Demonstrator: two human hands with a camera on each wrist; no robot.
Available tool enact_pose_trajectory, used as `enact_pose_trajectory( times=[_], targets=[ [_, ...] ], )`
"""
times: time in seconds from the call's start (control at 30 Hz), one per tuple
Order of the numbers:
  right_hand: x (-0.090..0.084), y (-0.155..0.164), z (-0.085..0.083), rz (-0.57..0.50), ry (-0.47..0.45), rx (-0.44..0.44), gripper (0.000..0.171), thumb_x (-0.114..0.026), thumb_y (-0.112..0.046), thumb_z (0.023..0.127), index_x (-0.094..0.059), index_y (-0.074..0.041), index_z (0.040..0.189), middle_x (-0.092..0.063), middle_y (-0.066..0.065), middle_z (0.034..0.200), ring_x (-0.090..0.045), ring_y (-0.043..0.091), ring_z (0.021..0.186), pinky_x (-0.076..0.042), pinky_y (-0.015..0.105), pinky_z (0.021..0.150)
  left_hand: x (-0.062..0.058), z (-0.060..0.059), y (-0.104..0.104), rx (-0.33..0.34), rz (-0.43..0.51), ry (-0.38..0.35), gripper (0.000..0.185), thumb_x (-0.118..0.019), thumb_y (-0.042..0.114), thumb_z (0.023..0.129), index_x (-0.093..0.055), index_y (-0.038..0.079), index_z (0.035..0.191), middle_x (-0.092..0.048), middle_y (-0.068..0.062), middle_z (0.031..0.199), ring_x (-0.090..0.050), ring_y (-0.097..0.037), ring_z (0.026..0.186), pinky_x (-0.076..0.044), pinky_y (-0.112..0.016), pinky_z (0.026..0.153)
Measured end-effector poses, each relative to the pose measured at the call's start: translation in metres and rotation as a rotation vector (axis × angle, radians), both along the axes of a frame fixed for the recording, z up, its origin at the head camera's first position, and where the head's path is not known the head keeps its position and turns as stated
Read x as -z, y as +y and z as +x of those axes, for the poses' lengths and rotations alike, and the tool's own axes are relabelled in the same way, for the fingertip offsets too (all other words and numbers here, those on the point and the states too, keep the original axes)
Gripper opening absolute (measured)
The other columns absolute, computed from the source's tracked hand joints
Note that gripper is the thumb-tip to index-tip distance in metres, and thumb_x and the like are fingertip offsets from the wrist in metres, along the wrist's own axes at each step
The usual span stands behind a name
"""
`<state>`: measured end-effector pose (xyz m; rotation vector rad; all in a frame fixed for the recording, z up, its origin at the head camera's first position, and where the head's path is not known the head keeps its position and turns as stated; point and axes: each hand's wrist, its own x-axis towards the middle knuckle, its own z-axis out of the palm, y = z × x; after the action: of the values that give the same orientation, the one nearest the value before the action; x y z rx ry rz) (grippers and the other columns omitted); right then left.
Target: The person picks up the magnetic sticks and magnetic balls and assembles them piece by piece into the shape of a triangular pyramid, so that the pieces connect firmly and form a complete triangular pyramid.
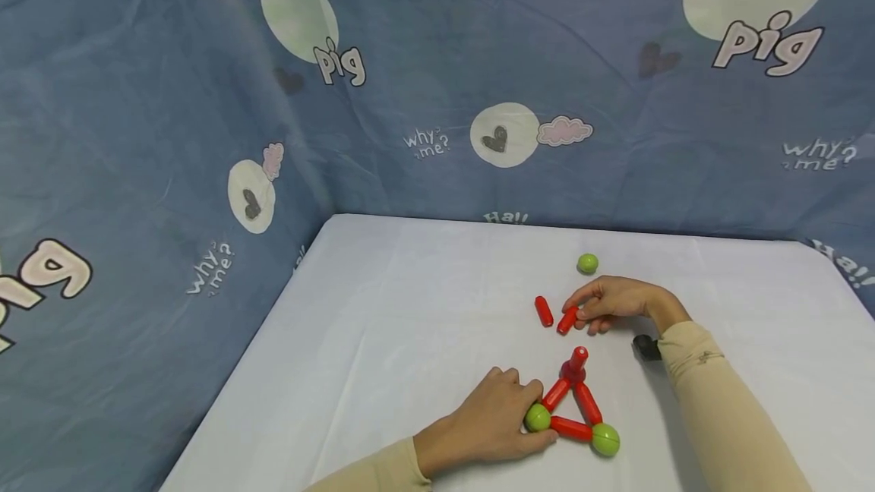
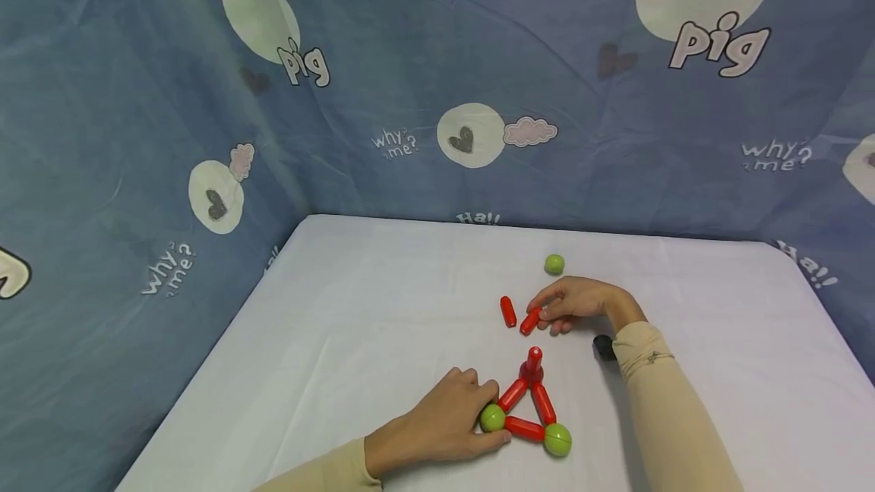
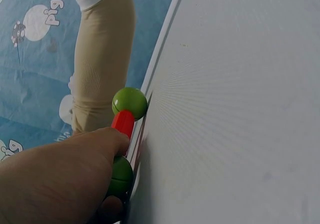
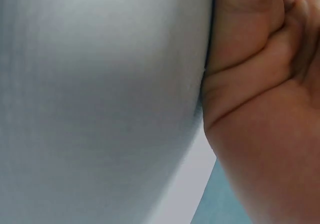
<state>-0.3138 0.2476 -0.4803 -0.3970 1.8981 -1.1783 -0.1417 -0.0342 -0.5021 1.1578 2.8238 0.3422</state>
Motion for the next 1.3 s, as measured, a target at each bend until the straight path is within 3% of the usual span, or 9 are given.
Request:
enact_pose_trajectory(
  times=[0.6,1.3],
  targets=[
    [0.001,0.001,0.009,-0.039,0.079,0.023,0.039,-0.064,-0.008,0.099,-0.06,0.009,0.134,-0.076,0.006,0.092,-0.065,0.009,0.073,-0.058,0.022,0.069,-0.001,0.0,-0.001,0.001,0.005,0.008,0.038,-0.062,0.063,0.092,-0.054,0.026,0.089,-0.041,0.019,0.063,-0.036,-0.001,0.064,-0.027,-0.019,0.061],
    [0.0,0.015,0.029,-0.044,0.144,0.132,0.04,-0.063,-0.012,0.101,-0.058,0.009,0.134,-0.074,0.006,0.09,-0.065,0.01,0.074,-0.059,0.022,0.073,0.0,-0.001,0.001,-0.006,0.017,0.011,0.039,-0.063,0.063,0.091,-0.054,0.026,0.088,-0.042,0.017,0.062,-0.037,-0.001,0.063,-0.026,-0.018,0.06]
  ],
)
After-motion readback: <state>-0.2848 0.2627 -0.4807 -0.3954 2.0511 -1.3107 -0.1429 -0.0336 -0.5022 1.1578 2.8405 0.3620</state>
